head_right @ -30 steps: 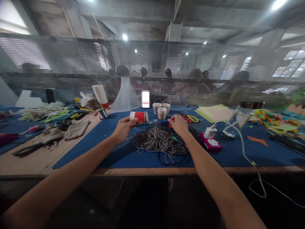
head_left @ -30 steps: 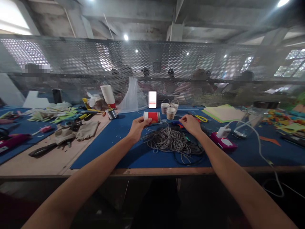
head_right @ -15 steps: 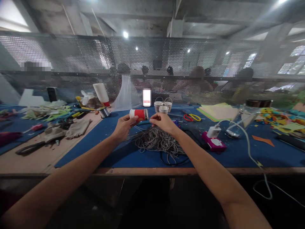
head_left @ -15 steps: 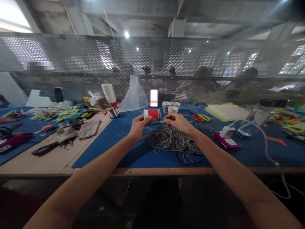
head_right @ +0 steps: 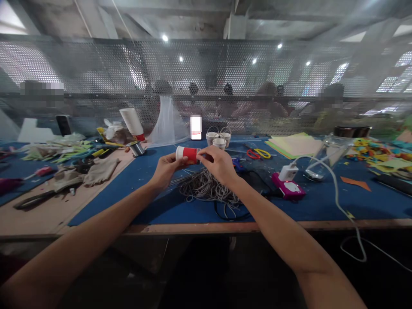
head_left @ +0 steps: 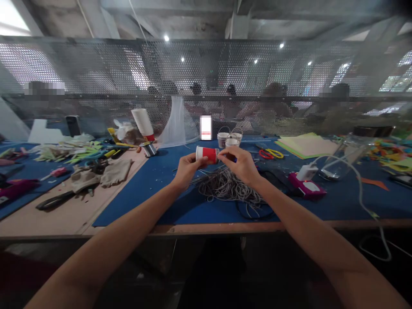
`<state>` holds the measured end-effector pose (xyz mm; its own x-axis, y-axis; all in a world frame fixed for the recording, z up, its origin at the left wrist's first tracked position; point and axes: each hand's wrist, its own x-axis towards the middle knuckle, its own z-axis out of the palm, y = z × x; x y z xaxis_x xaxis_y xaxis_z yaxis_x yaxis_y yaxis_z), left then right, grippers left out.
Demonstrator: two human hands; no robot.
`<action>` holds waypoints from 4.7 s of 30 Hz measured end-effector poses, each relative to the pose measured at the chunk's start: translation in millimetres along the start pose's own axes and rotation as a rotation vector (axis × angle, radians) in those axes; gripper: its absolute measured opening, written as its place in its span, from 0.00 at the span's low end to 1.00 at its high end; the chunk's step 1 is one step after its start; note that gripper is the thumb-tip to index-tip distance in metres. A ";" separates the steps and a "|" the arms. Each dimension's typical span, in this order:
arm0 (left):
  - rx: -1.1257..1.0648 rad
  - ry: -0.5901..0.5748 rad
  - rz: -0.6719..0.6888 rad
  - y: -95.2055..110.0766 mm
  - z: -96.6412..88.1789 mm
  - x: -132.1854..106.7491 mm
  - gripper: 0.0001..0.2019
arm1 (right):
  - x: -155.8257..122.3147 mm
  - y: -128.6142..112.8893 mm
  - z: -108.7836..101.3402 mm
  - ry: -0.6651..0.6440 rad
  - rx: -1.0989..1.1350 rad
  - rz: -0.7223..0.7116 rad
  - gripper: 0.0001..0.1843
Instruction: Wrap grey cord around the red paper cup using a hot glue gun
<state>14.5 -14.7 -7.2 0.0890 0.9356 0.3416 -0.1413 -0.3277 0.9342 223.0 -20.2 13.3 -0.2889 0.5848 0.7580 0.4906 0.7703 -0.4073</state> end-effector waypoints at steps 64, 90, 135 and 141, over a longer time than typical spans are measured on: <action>0.111 -0.118 0.034 2.2 -1.2 -2.7 0.14 | 2.3 6.9 -6.2 0.052 -0.120 0.094 0.09; 0.035 -0.156 -0.008 3.0 -2.2 -2.7 0.14 | 4.1 15.1 -6.2 0.100 -0.077 0.074 0.06; -0.004 -0.174 -0.059 8.3 -0.3 -4.9 0.15 | 4.8 19.2 -7.3 0.159 -0.081 0.097 0.09; -0.029 -0.189 -0.059 6.4 -1.9 -4.3 0.14 | 4.3 18.4 -7.1 0.147 -0.073 0.110 0.09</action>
<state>11.3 -20.5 -2.8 0.2814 0.9108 0.3020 -0.1585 -0.2663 0.9508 236.6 -5.3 12.6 -0.1096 0.6168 0.7794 0.5726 0.6802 -0.4577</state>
